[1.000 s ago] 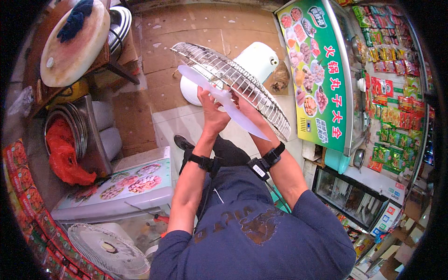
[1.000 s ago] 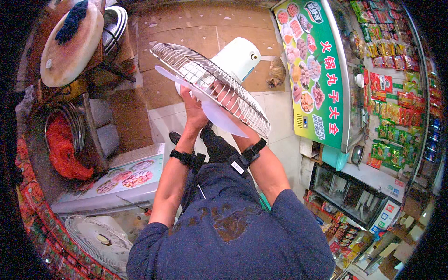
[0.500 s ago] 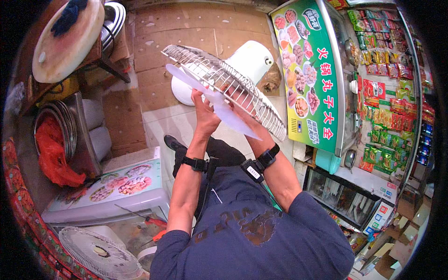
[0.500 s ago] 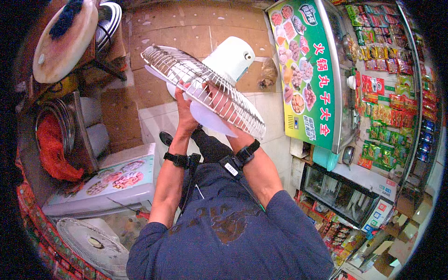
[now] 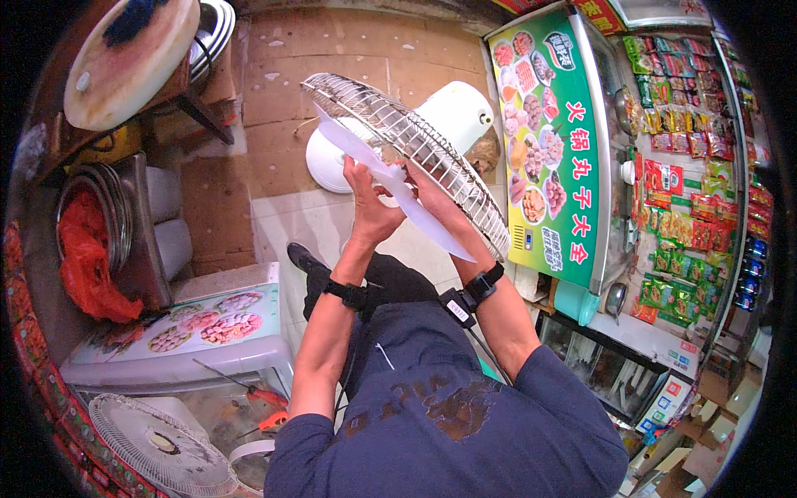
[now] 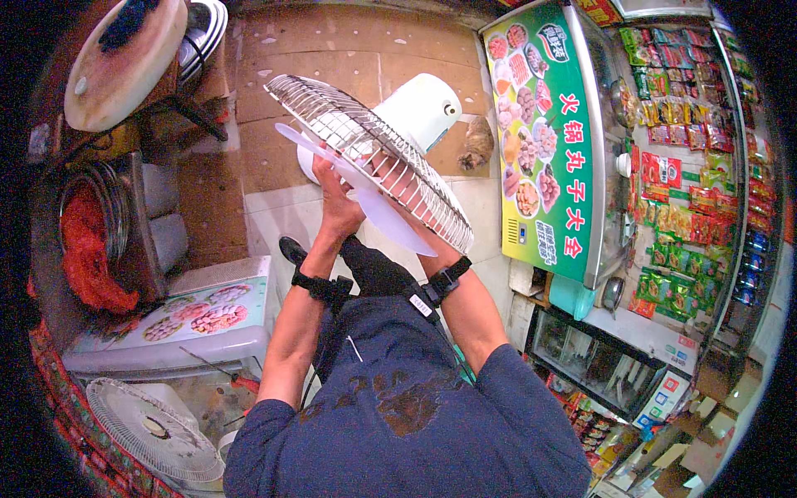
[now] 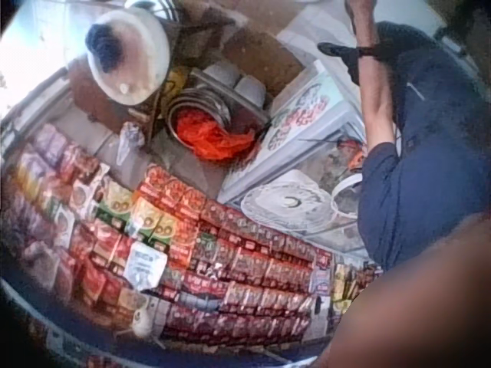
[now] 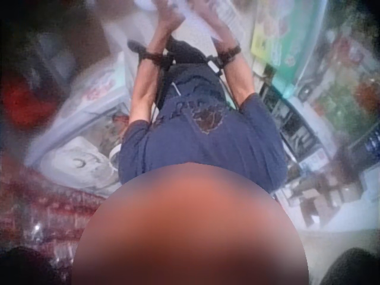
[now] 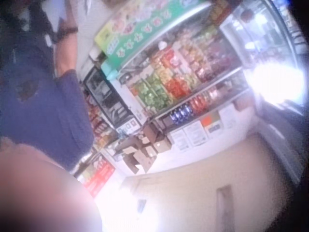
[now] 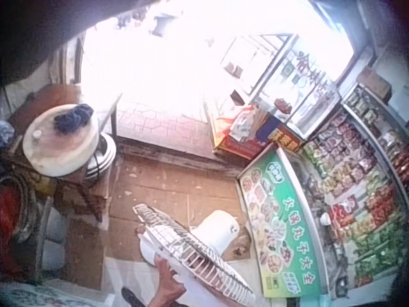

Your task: The person wipes a fan cage with a blue cloth, then attaches the cage to a fan stand. They insert a fan blade into the motor hub, secure it with a nut, and reattach the cage to complete the assembly.

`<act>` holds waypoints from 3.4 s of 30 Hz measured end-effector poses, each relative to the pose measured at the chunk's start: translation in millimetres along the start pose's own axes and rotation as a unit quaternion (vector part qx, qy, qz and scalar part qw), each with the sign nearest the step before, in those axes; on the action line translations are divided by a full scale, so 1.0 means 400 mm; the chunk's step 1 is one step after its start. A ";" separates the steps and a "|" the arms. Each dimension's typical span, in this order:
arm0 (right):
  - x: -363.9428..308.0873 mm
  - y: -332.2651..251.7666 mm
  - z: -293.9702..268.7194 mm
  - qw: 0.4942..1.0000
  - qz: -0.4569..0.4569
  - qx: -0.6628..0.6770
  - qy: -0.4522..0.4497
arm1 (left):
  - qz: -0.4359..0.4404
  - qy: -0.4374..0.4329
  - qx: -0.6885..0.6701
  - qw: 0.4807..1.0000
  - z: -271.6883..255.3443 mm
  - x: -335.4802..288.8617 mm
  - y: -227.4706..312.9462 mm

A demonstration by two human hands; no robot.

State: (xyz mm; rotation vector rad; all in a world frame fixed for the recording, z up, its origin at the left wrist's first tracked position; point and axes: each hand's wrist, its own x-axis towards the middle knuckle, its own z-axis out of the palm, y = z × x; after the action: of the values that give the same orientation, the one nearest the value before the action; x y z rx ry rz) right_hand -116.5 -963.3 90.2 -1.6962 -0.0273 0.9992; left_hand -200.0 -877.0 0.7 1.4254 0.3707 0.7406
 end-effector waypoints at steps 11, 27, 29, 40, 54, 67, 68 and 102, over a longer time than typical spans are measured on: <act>0.071 0.091 -0.024 0.990 0.016 0.110 0.088 | -0.033 0.004 0.020 0.999 -0.013 0.007 0.029; 0.065 0.023 -0.006 0.990 -0.008 0.045 0.131 | -0.097 -0.011 -0.130 0.987 -0.120 -0.073 -0.017; 0.072 0.024 -0.016 0.989 -0.032 0.064 0.129 | -0.176 -0.028 -0.217 0.960 -0.138 -0.087 -0.020; 0.034 0.044 -0.027 0.991 -0.068 0.115 0.001 | -0.286 -0.036 -0.333 0.898 -0.170 -0.052 0.087; 0.029 0.043 -0.027 0.984 -0.033 0.177 0.010 | -0.289 -0.018 -0.454 0.843 -0.197 -0.082 0.091; -0.020 0.024 0.006 0.997 0.037 0.059 0.013 | -0.295 -0.025 -0.482 0.825 -0.243 -0.114 0.098; -0.035 0.018 0.020 1.000 0.022 0.013 0.007 | -0.283 -0.030 -0.464 0.839 -0.246 -0.111 0.107; -0.110 0.080 0.147 0.979 -0.015 -0.145 -0.142 | -0.211 0.033 0.119 0.970 -0.331 -0.110 0.262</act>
State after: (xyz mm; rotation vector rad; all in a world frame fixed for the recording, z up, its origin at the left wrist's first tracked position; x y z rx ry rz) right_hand -195.6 -951.0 89.1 -1.7932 -0.4010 1.2542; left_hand -342.0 -808.7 75.6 1.4805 0.8088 0.4032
